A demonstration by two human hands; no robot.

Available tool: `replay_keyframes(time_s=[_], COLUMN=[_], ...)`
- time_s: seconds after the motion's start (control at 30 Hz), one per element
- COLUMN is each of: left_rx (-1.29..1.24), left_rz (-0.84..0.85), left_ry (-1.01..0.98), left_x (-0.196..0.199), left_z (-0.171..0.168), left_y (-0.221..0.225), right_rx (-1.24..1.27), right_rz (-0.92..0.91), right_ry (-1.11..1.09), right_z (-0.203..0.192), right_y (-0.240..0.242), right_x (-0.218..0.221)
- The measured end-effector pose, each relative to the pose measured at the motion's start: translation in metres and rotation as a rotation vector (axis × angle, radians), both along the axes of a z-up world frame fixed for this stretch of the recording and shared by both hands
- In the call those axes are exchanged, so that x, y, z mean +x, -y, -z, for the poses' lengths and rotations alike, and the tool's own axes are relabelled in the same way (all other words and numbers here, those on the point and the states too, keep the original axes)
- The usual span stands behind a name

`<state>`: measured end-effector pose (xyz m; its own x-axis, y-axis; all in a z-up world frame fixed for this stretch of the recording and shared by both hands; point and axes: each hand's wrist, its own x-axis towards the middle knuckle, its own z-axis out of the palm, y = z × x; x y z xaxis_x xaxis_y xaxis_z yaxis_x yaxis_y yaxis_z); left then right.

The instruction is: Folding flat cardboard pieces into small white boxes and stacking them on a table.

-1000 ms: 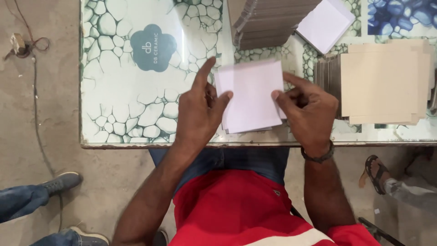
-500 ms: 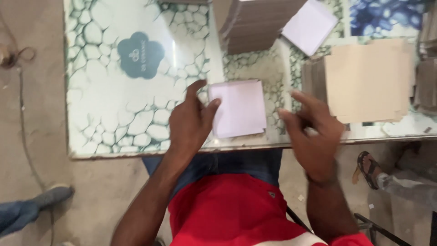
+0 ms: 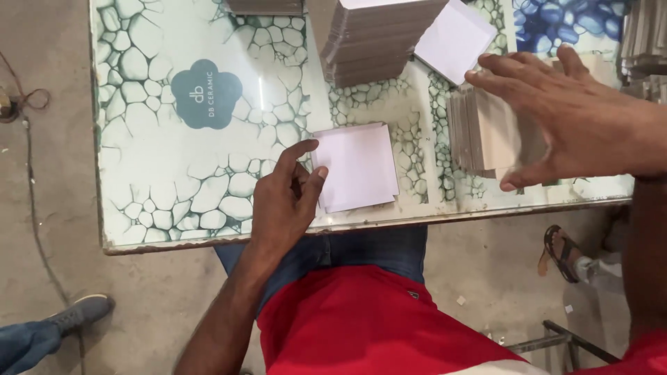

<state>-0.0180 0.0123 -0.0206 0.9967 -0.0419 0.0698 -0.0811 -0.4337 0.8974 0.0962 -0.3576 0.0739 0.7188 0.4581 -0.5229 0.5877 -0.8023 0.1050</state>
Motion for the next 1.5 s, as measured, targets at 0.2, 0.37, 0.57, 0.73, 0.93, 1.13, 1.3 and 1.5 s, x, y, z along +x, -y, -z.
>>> replay_keyframes(time_s=[0.2, 0.37, 0.57, 0.73, 0.93, 1.13, 1.3, 1.5], left_rx=[-0.034, 0.27, 0.18, -0.404, -0.358, -0.928, -0.533, -0.816], left_rz=[-0.002, 0.204, 0.397, 0.205, -0.183, 0.174, 0.058, 0.051], left_ry=[-0.001, 0.613, 0.628, 0.096, 0.277, 0.164, -0.007, -0.093], left_x=[-0.005, -0.026, -0.027, -0.017, -0.011, -0.014, -0.026, -0.014], left_z=[-0.011, -0.063, -0.064, -0.028, -0.013, 0.001, 0.027, 0.027], left_y=[-0.001, 0.031, 0.017, 0.017, 0.053, 0.031, 0.039, 0.027], right_rx=[0.234, 1.012, 1.757, 2.241, 2.012, 2.44, 2.265, 1.964], right_rz=[-0.061, -0.3, -0.249, 0.285, 0.609, 0.591, 0.611, 0.702], right_ry=[0.147, -0.287, -0.984, -0.819, 0.193, -0.348, -0.193, 0.228], right_z=[-0.046, -0.032, 0.092, 0.213, 0.116, 0.103, 0.158, 0.124], right_y=[-0.005, -0.05, -0.088, -0.068, -0.185, -0.17, -0.158, -0.15], right_x=[-0.015, -0.067, -0.107, -0.129, -0.127, -0.123, -0.123, -0.111])
